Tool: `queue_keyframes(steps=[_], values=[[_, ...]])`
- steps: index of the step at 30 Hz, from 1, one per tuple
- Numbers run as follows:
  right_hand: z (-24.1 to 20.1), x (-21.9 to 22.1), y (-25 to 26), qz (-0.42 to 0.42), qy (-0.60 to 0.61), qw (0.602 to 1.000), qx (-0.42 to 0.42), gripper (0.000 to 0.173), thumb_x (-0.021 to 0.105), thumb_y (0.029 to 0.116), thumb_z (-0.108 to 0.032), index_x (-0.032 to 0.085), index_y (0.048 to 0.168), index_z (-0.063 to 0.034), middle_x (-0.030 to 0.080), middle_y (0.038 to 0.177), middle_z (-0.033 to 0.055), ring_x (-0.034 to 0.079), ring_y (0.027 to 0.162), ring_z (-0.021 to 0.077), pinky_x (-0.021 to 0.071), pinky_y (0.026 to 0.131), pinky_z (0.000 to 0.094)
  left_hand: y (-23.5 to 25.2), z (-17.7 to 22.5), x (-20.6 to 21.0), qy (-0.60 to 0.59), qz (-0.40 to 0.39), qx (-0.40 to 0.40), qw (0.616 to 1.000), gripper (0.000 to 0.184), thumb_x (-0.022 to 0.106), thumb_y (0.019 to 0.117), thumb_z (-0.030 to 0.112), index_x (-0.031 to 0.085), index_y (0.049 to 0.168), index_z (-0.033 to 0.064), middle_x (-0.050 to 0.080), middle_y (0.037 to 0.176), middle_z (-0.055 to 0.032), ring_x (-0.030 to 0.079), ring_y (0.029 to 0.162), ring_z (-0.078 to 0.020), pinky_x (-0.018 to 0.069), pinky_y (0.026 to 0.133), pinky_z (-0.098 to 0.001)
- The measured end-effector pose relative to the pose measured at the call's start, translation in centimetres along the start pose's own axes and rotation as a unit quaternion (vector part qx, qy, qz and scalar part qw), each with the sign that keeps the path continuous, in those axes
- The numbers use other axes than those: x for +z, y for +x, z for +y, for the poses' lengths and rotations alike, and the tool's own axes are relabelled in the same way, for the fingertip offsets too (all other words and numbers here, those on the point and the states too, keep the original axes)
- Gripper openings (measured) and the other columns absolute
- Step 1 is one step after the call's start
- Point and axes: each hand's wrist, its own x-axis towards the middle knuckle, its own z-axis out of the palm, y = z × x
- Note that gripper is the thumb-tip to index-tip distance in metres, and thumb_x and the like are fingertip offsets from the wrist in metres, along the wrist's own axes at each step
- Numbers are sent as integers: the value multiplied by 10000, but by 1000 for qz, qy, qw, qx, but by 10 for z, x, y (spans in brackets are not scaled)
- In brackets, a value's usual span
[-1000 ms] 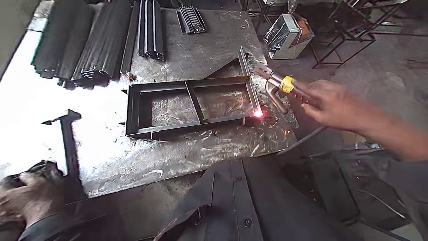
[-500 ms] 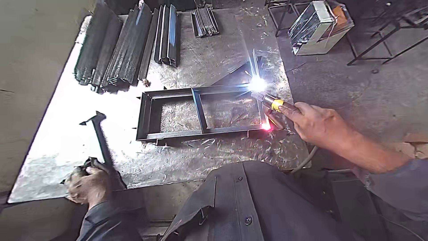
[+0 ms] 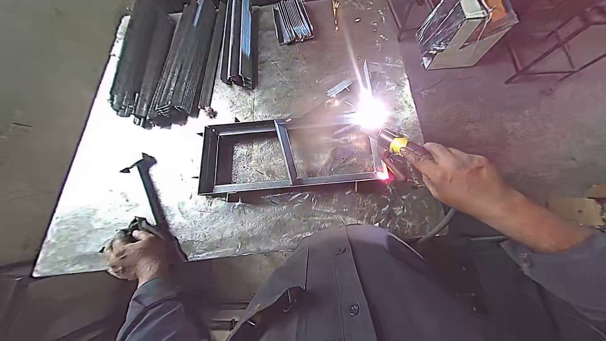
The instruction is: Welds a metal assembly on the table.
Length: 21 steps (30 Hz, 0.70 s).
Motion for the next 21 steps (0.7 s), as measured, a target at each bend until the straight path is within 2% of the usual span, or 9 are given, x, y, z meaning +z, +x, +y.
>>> queue_keyframes(steps=[2, 4, 7, 9, 11, 14, 16, 18, 21], values=[[0, 3, -1, 18, -17, 1000, -2, 522, 610, 964, -114, 555, 1477, -190, 674, 1109, 229, 702, 835, 398, 558, 576, 493, -7, 14, -23, -51, -31, -14, 998, 541, 401, 1031, 513, 586, 1461, 243, 552, 1524, -25, 533, 1394, -216, 413, 1153, -480], [0, 4, 0, 31, -16, 999, 0, 529, 589, 969, -91, 556, 1485, -204, 685, 1093, 231, 708, 842, 401, 566, 591, 500, -8, 3, -6, -50, 56, 49, 996, 568, 363, 1016, 535, 655, 1379, 209, 637, 1412, -46, 607, 1295, -219, 478, 1069, -444], [-1, 0, 2, -5, 1, 1000, 17, 564, 612, 957, -93, 531, 1504, -199, 652, 1116, 250, 694, 846, 418, 553, 582, 512, -30, 35, -57, -77, -27, -23, 996, 530, 386, 1014, 433, 620, 1430, 202, 585, 1487, -37, 545, 1379, -198, 422, 1151, -400], [0, 1, 2, -8, 1, 1000, 16, 577, 637, 939, -102, 534, 1501, -184, 645, 1146, 254, 693, 848, 417, 549, 583, 508, -46, 55, -97, -104, -85, -34, 990, 530, 405, 1049, 414, 570, 1474, 143, 519, 1551, -105, 456, 1465, -256, 326, 1220, -445], [1, 2, 2, -5, -2, 1000, 15, 579, 636, 949, -105, 521, 1511, -182, 642, 1149, 256, 693, 855, 420, 556, 593, 513, -58, 61, -110, -108, -63, -11, 992, 515, 411, 1045, 415, 617, 1420, 128, 553, 1515, -133, 494, 1436, -282, 357, 1198, -458], [1, 3, 3, -19, -7, 1000, 19, 585, 639, 961, -116, 500, 1526, -174, 636, 1163, 273, 692, 886, 435, 560, 617, 519, -72, 76, -137, -111, -84, -22, 990, 501, 405, 1053, 361, 603, 1437, 108, 540, 1525, -143, 481, 1446, -272, 340, 1207, -428], [1, 5, 4, -18, -3, 1000, 19, 570, 648, 955, -115, 520, 1508, -170, 632, 1181, 272, 691, 879, 432, 558, 613, 515, -70, 76, -136, -101, -87, -22, 991, 506, 382, 1066, 349, 588, 1444, 83, 532, 1529, -153, 475, 1452, -267, 331, 1216, -418], [1, 4, 5, -17, -2, 1000, 20, 564, 649, 959, -114, 520, 1506, -169, 628, 1168, 265, 688, 862, 425, 556, 602, 510, -57, 60, -105, -76, -46, -6, 996, 525, 387, 1048, 413, 627, 1407, 114, 583, 1482, -129, 529, 1407, -249, 377, 1188, -412], [1, 4, 5, -9, -6, 1000, 16, 528, 614, 986, -125, 529, 1504, -180, 639, 1141, 261, 689, 858, 423, 553, 593, 511, -55, 61, -109, -85, -72, -9, 994, 534, 381, 1059, 426, 603, 1430, 114, 540, 1525, -142, 485, 1445, -272, 352, 1205, -443]])
